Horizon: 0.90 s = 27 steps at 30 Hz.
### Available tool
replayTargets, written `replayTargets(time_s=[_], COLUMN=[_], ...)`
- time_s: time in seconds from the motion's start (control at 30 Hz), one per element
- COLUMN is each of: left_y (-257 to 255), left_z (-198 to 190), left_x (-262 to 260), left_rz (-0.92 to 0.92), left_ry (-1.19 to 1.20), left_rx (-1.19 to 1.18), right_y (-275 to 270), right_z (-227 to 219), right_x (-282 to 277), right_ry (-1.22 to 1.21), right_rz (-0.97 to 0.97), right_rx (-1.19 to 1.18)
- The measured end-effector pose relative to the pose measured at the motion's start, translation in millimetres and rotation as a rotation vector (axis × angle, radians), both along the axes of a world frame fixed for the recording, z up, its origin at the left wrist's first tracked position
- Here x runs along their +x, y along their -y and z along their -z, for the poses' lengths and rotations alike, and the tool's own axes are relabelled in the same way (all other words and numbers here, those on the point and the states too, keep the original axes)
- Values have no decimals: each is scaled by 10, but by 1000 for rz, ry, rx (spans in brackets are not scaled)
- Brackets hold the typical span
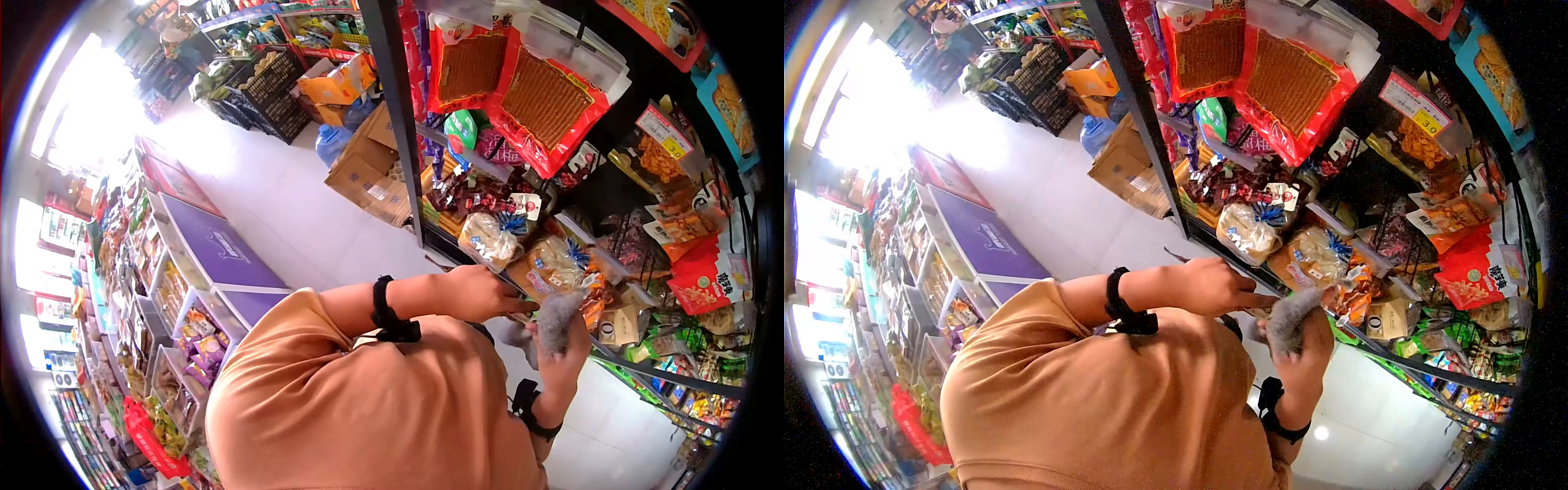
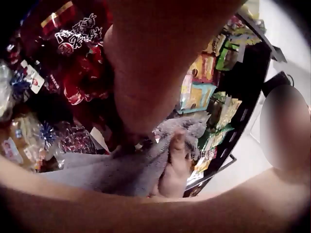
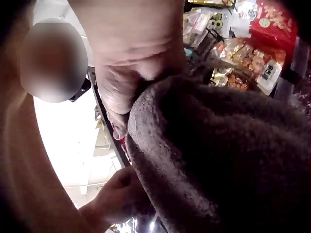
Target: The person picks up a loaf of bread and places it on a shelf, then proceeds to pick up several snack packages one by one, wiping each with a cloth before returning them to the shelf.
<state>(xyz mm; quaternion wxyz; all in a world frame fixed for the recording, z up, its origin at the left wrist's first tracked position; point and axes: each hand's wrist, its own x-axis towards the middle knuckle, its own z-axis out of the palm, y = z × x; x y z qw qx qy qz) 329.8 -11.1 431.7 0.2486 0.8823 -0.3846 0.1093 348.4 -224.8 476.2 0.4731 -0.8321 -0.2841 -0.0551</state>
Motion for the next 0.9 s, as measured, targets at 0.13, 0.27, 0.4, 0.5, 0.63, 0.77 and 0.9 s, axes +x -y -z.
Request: replayTargets(time_s=[0.13, 0.27, 0.4, 0.5, 0.63, 0.77, 0.9], left_y=[-108, -205, -295, -289, -88, 198, 465], left_z=[-172, -111, -431, -483, -513, -371, -464], left_x=[-14, 21, 46, 178, 241, 275, 228], left_rz=[-27, -87, -197, -264, -209, -128, -79], left_ry=[-144, -412, -785, -730, -752, -438, -388], left_rx=[-152, -475, -1105, -938, -938, -623, -630], right_y=[-105, -92, -141, -268, -154, -115, -196], right_z=[64, 95, 188, 222, 309, 57, 79], right_x=[78, 118, 198, 77, 39, -60, 66], right_ry=[80, 117, 209, 17, -147, -368, -150], right_rz=[-41, 102, -9, 27, 184, 172, 371], right_rx=[-16, 51, -107, 86, 656, 823, 797])
